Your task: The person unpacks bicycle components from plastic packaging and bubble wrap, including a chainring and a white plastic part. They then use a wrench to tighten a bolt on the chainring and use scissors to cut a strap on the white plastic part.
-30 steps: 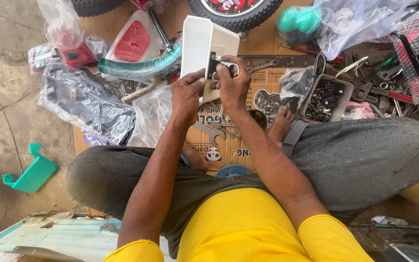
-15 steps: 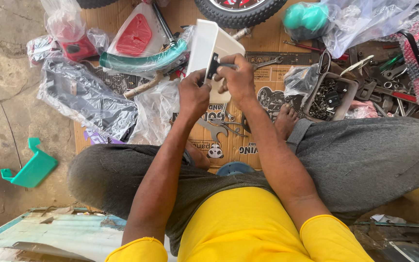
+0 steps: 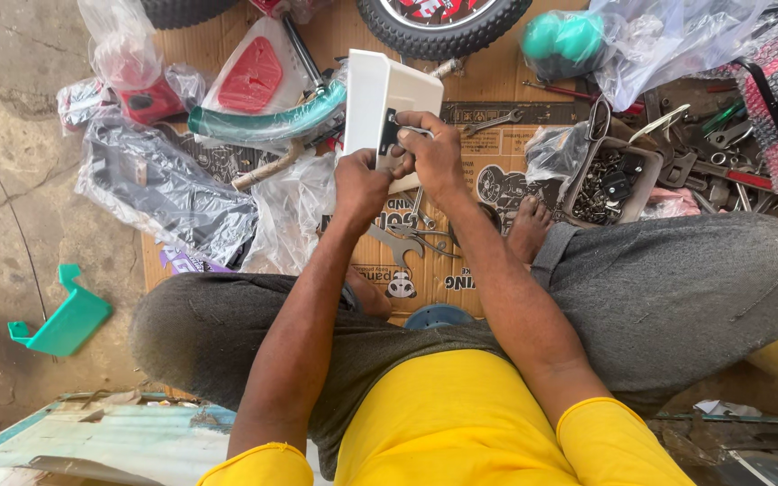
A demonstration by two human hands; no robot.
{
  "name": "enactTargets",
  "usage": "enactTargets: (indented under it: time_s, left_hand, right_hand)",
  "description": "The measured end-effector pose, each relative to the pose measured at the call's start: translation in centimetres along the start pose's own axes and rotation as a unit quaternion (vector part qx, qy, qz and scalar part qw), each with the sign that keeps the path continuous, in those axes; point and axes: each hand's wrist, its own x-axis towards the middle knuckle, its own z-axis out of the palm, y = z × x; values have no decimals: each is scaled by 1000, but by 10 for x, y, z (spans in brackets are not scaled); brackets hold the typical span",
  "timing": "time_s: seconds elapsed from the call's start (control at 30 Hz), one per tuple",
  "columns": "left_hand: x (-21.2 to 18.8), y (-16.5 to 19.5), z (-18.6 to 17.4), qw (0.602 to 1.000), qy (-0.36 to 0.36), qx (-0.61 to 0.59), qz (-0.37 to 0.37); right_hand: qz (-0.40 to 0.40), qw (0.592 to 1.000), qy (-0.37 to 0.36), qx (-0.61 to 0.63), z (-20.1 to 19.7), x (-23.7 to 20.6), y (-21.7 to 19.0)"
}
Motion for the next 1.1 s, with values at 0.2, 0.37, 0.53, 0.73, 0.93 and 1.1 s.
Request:
enactTargets:
  time_s: [0.2,0.37,0.53,0.73,0.93,1.1]
  left_hand:
    - [1,5,-2,985,4,-166,43]
    - [2,2,-3,994,36,-14,103]
    - [6,1,-7,992,50,59,95]
    - [5,-3,-8,997,-5,-22,69]
    - [9,-7,-11,986,-56,-153,26]
    - [10,-10,-9,990,-16,-143,8]
  right_hand:
    - [3,1000,11,-11,1,-5,-17]
    - [40,996,13,72,2,-6,-19]
    - [-30,991,-27,-126,-6,-4,-23]
    - [-87,967,-55,-232,-18,-4,-25]
    - [-121,954,-83,-260,-18,-4,-31]
    - [-122,943,-71,-300,-7,-9,-31]
